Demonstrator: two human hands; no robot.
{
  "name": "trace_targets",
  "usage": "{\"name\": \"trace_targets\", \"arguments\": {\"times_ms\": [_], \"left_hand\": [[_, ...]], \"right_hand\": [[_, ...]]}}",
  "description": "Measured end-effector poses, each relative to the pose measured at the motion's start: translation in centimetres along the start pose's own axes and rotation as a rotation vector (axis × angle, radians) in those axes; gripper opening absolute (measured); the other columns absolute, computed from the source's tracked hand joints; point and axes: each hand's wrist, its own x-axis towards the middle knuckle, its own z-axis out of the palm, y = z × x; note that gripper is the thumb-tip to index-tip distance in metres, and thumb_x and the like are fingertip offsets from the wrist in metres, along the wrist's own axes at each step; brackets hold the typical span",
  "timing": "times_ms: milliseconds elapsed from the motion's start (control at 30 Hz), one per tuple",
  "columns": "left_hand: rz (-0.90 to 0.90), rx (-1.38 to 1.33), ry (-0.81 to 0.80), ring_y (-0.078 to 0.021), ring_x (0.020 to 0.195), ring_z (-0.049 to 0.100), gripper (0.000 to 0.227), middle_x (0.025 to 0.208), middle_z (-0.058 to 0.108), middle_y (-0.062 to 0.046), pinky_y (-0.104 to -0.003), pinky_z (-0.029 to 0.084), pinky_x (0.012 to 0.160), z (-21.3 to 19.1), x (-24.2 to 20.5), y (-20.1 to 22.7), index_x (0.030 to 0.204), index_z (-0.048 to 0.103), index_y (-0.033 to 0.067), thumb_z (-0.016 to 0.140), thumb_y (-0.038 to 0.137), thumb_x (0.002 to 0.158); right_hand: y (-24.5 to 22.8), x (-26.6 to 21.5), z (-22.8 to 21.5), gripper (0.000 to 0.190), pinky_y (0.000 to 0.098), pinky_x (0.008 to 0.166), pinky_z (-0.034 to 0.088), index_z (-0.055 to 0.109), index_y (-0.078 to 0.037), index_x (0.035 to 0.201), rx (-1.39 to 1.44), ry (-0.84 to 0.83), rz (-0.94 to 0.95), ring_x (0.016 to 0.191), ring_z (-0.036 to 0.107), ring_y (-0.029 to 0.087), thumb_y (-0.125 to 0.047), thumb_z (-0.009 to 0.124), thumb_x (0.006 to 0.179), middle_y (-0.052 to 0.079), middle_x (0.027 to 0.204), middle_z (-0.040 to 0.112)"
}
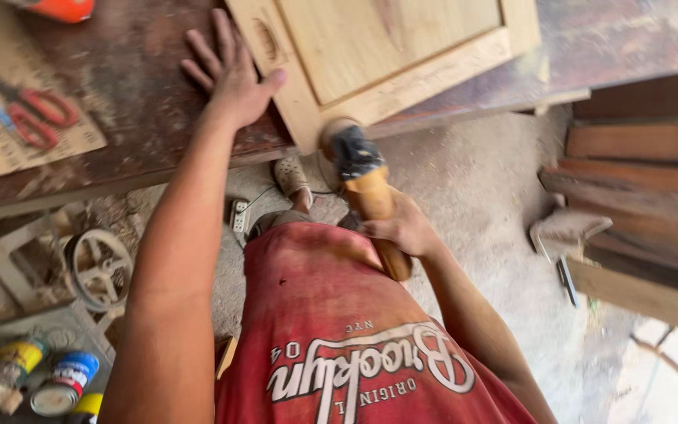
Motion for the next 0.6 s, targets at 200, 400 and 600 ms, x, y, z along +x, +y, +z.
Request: {"name": "trace_targets", "arguments": {"times_ms": [200, 400, 600], "left_hand": [[-0.013, 0.015, 0.001, -0.0511, 0.152, -0.032, 0.104, 0.174, -0.024, -0.011, -0.075, -0.019, 0.119, -0.3, 0.5, -0.3, 0.173, 0.006, 0.0080, 0.059, 0.061, 0.101], [0.020, 0.026, 0.007, -0.0507, 0.151, -0.033, 0.108, 0.175, -0.024, -0.009, -0.074, -0.020, 0.118, -0.6, 0.5, 1.1, 0.172, 0.000, 0.0048, 0.059, 0.063, 0.102], [-0.028, 0.033, 0.003, -0.0495, 0.151, -0.034, 0.108, 0.173, -0.027, -0.009, -0.074, -0.020, 0.119, 0.0, 0.1, -0.9, 0.174, -0.002, 0.0104, 0.058, 0.065, 0.102]], "right_hand": [[-0.6, 2.3, 1.9, 0.062, 0.0332, 0.082, 0.058, 0.059, -0.001, 0.128, 0.056, -0.060, -0.029, 0.088, 0.068, 0.017, -0.019, 0.078, 0.071, 0.007, 0.100, 0.070], [-0.4, 1.7, -0.2, 0.060, 0.0305, 0.085, 0.056, 0.062, -0.002, 0.124, -0.095, 0.053, -0.037, 0.091, 0.069, 0.017, -0.019, 0.083, 0.071, 0.007, 0.099, 0.071], [0.9, 1.7, -5.0, 0.049, 0.0364, 0.071, 0.059, 0.059, -0.004, 0.120, 0.418, 0.070, -0.044, 0.072, 0.067, 0.022, -0.011, 0.078, 0.076, 0.012, 0.084, 0.068]]}}
